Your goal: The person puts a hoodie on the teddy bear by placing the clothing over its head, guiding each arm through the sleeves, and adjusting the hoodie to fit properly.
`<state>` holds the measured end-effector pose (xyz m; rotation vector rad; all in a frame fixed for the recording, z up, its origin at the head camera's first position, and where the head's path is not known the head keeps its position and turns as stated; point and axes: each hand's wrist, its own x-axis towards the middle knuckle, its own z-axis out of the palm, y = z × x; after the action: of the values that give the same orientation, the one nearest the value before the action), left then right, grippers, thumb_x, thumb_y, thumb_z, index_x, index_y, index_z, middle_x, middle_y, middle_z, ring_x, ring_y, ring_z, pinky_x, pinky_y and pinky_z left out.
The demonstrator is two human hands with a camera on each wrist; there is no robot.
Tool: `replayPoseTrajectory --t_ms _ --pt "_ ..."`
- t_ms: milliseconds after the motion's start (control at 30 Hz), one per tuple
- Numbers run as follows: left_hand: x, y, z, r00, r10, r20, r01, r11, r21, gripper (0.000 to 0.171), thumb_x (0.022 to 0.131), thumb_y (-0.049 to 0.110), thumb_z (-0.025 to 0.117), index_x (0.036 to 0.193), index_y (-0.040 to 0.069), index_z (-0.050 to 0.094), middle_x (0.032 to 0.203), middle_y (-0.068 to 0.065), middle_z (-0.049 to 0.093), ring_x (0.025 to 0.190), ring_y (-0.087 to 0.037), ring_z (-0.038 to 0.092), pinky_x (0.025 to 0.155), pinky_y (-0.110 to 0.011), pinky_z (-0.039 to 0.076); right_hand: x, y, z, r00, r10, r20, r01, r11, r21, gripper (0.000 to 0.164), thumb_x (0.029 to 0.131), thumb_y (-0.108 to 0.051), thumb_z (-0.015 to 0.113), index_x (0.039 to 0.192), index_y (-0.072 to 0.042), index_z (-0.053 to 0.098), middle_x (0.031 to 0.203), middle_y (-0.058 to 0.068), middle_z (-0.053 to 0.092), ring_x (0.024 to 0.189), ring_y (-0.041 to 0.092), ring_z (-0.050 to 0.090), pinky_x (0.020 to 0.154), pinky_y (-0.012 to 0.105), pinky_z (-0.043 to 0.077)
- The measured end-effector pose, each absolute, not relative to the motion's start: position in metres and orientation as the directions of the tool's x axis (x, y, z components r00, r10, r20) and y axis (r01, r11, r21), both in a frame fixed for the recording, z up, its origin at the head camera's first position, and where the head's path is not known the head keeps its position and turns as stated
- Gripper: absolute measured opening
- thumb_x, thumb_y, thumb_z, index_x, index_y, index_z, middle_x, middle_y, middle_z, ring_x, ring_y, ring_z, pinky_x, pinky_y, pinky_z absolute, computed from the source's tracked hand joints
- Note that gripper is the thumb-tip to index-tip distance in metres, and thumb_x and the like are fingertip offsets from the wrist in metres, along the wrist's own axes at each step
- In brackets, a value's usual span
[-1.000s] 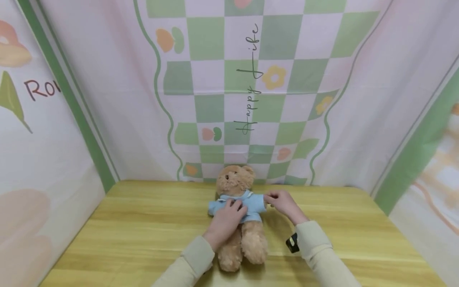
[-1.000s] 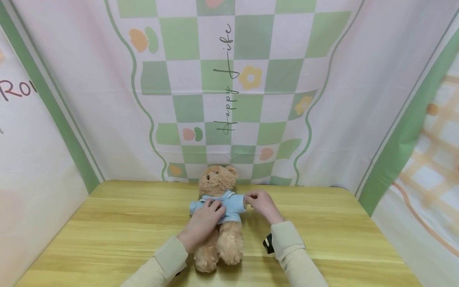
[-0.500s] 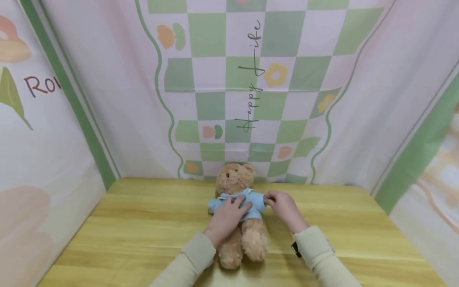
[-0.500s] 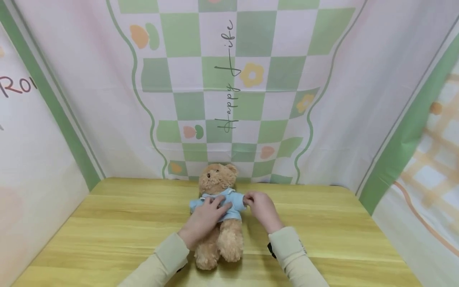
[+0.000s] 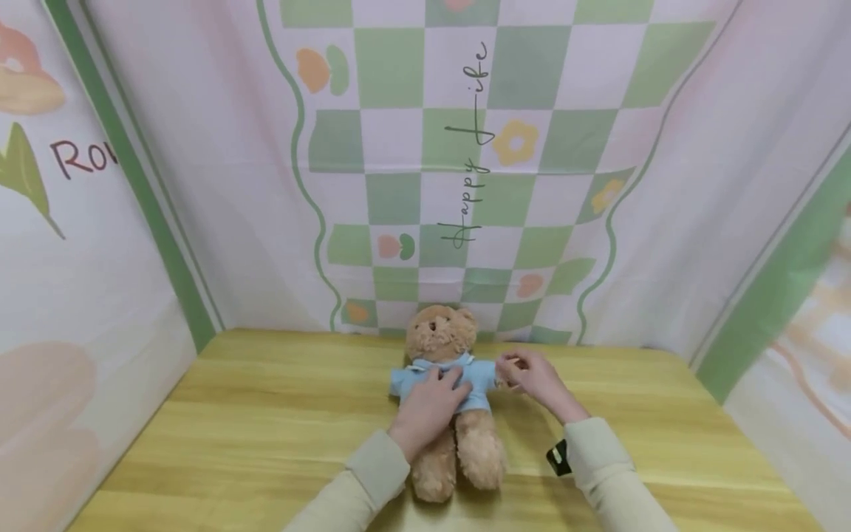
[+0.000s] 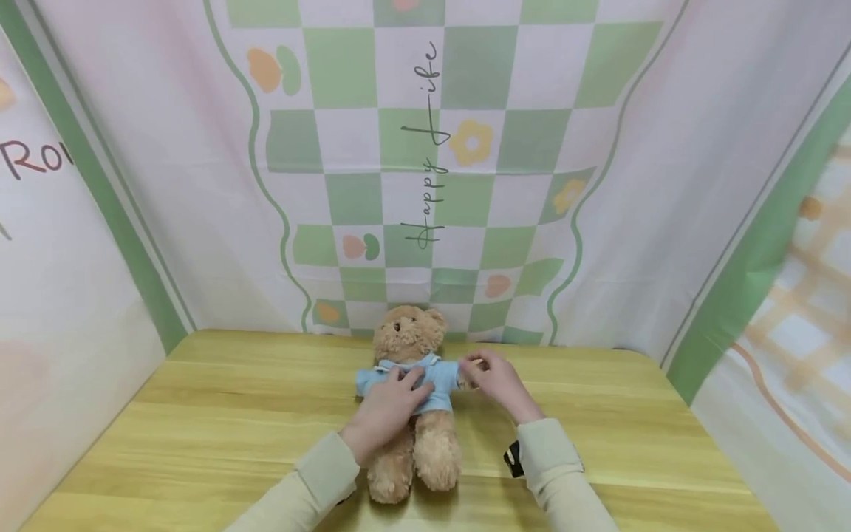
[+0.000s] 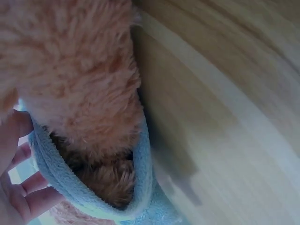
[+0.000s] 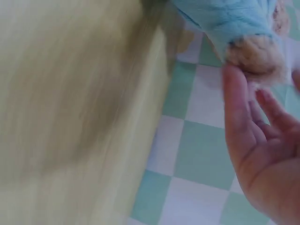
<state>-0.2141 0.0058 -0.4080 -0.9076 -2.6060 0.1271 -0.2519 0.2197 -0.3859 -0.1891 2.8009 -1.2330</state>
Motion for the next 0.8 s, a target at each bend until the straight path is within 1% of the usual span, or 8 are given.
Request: replayPoseTrajectory --t_ms 133,200,233,333,433,600,667,800 --pt "-0.214 0.007 -0.408 -0.719 0.615 0.324 0.567 0.789 -0.238 0.024 0.099 0.018 0.049 0.119 0.027 0.060 0.128 0.000 0.054 0.102 -0.021 0.056 0.059 -0.024 0.053 -0.245 0.216 -0.387 -0.988 -0.153 -0.022 -0.097 0.723 -0.684 0.049 0.083 -0.027 0.074 0.117 0.001 0.054 0.105 0.021 0.063 0.091 0.028 0.062 0.069 0.037 0.052" --pt "-0.214 0.008 -0.408 -0.716 0.617 0.326 0.563 0.787 -0.255 0.024 0.099 0.019 0.050 0.119 0.028 0.060 0.127 0.000 0.054 0.101 -0.020 0.056 0.058 -0.023 0.052 -0.244 0.215 -0.390 -0.991 -0.128 0.026 -0.112 0.736 -0.668 0.044 0.082 -0.023 0.075 0.114 0.002 0.056 0.104 0.022 0.064 0.093 0.030 0.062 0.069 0.036 0.053" --pt "-0.215 0.009 -0.408 -0.714 0.619 0.326 0.563 0.785 -0.258 0.024 0.099 0.019 0.050 0.118 0.028 0.060 0.127 0.000 0.054 0.100 -0.020 0.056 0.057 -0.023 0.052 -0.245 0.215 -0.392 -0.993 -0.106 0.042 -0.106 0.720 -0.686 0.038 0.083 -0.019 0.074 0.110 0.003 0.057 0.101 0.021 0.065 0.090 0.028 0.063 0.068 0.036 0.053" --pt "-0.215 0.010 -0.407 -0.709 0.625 0.326 0.573 0.780 -0.251 0.023 0.099 0.018 0.050 0.117 0.027 0.060 0.127 -0.001 0.054 0.100 -0.020 0.057 0.058 -0.023 0.052 -0.249 0.218 -0.395 -0.997 -0.053 0.061 -0.081 0.669 -0.739 0.021 0.086 -0.014 0.070 0.097 0.001 0.062 0.090 0.015 0.068 0.078 0.019 0.064 0.068 0.037 0.055" --pt "-0.216 0.013 -0.407 -0.708 0.628 0.321 0.582 0.778 -0.239 0.023 0.099 0.017 0.049 0.116 0.027 0.061 0.128 -0.001 0.054 0.100 -0.020 0.057 0.056 -0.023 0.051 -0.256 0.225 -0.397 -0.998 -0.018 0.053 -0.052 0.622 -0.781 0.014 0.088 -0.013 0.067 0.088 0.001 0.066 0.078 0.008 0.068 0.066 0.009 0.060 0.067 0.036 0.055" --pt "-0.216 0.016 -0.406 -0.700 0.642 0.312 0.583 0.767 -0.270 0.022 0.099 0.019 0.048 0.115 0.027 0.062 0.128 0.000 0.054 0.099 -0.019 0.056 0.051 -0.021 0.049 -0.268 0.232 -0.398 -0.999 0.030 0.045 -0.018 0.594 -0.804 0.014 0.091 -0.007 0.062 0.090 0.006 0.067 0.075 0.007 0.069 0.062 0.005 0.058 0.066 0.033 0.056" --pt "-0.216 0.017 -0.407 -0.700 0.647 0.302 0.578 0.762 -0.292 0.022 0.099 0.019 0.049 0.115 0.027 0.062 0.128 0.001 0.054 0.100 -0.019 0.056 0.052 -0.021 0.050 -0.271 0.231 -0.400 -0.999 0.034 0.026 -0.002 0.575 -0.818 0.015 0.091 -0.005 0.060 0.091 0.008 0.066 0.074 0.009 0.068 0.062 0.006 0.058 0.065 0.032 0.056" --pt "-0.214 0.017 -0.407 -0.713 0.645 0.274 0.556 0.759 -0.340 0.027 0.097 0.020 0.053 0.121 0.028 0.060 0.128 0.002 0.055 0.105 -0.019 0.056 0.058 -0.022 0.053 -0.271 0.224 -0.401 -0.999 0.034 -0.004 0.024 0.620 -0.784 0.019 0.092 -0.009 0.061 0.097 0.008 0.067 0.083 0.017 0.069 0.069 0.016 0.062 0.067 0.033 0.055"
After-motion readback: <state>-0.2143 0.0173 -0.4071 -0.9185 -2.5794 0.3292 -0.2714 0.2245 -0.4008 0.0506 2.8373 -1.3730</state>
